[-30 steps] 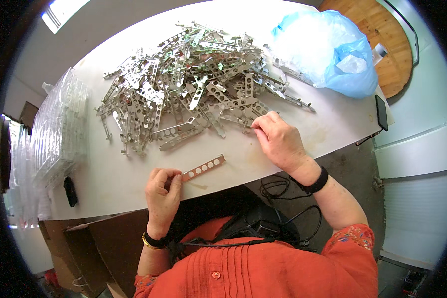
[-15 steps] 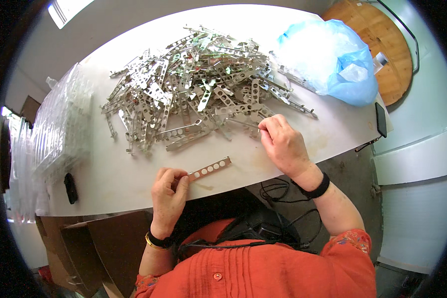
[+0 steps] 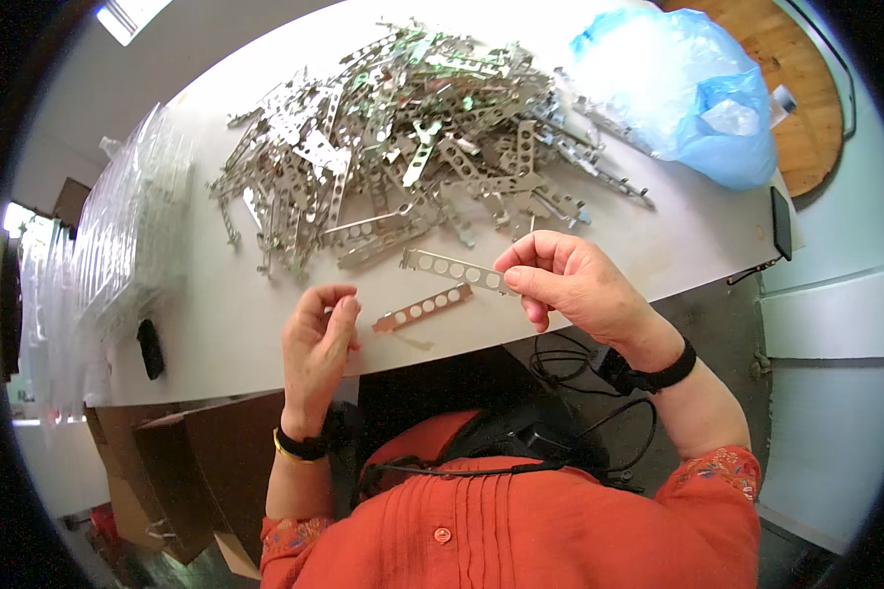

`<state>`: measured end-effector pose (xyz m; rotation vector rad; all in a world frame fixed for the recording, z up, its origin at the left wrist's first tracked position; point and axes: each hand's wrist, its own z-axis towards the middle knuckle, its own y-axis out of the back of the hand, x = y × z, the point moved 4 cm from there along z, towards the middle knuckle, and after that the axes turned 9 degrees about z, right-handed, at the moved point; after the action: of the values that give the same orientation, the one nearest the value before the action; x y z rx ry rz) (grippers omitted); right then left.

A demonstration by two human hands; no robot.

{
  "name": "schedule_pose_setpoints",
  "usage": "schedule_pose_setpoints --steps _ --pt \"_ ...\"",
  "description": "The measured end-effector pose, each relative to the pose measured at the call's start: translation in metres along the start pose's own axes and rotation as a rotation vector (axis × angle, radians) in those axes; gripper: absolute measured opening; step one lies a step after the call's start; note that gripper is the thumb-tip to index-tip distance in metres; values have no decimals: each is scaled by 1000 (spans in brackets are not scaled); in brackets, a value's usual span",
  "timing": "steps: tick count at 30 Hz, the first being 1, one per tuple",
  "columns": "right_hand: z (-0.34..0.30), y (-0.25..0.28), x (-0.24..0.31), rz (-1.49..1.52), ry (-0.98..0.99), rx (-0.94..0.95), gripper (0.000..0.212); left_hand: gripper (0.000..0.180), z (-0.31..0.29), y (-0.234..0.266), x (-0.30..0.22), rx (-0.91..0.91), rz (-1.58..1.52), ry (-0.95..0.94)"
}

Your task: Picking up small metal brackets from a pile and placing them individually into small plastic bags.

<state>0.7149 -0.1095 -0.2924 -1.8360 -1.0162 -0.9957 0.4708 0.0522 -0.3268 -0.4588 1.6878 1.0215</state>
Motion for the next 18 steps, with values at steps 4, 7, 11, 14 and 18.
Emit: schedule_pose_setpoints --steps 4,7,11,14,18 --pt "5 -15 -4 -10 -48 56 19 27 9 -2 -13 131 -211 34" --pt "12 -23 -6 -16 -70 120 19 28 11 -2 -12 232 -299 78" --pt "22 -27 -10 7 -74 156 19 25 15 -1 -4 268 -369 118" --pt "28 -27 -12 39 -94 168 21 24 18 2 2 265 -381 126" --pt "34 -24 -11 129 -148 200 26 23 20 1 4 295 -397 176"
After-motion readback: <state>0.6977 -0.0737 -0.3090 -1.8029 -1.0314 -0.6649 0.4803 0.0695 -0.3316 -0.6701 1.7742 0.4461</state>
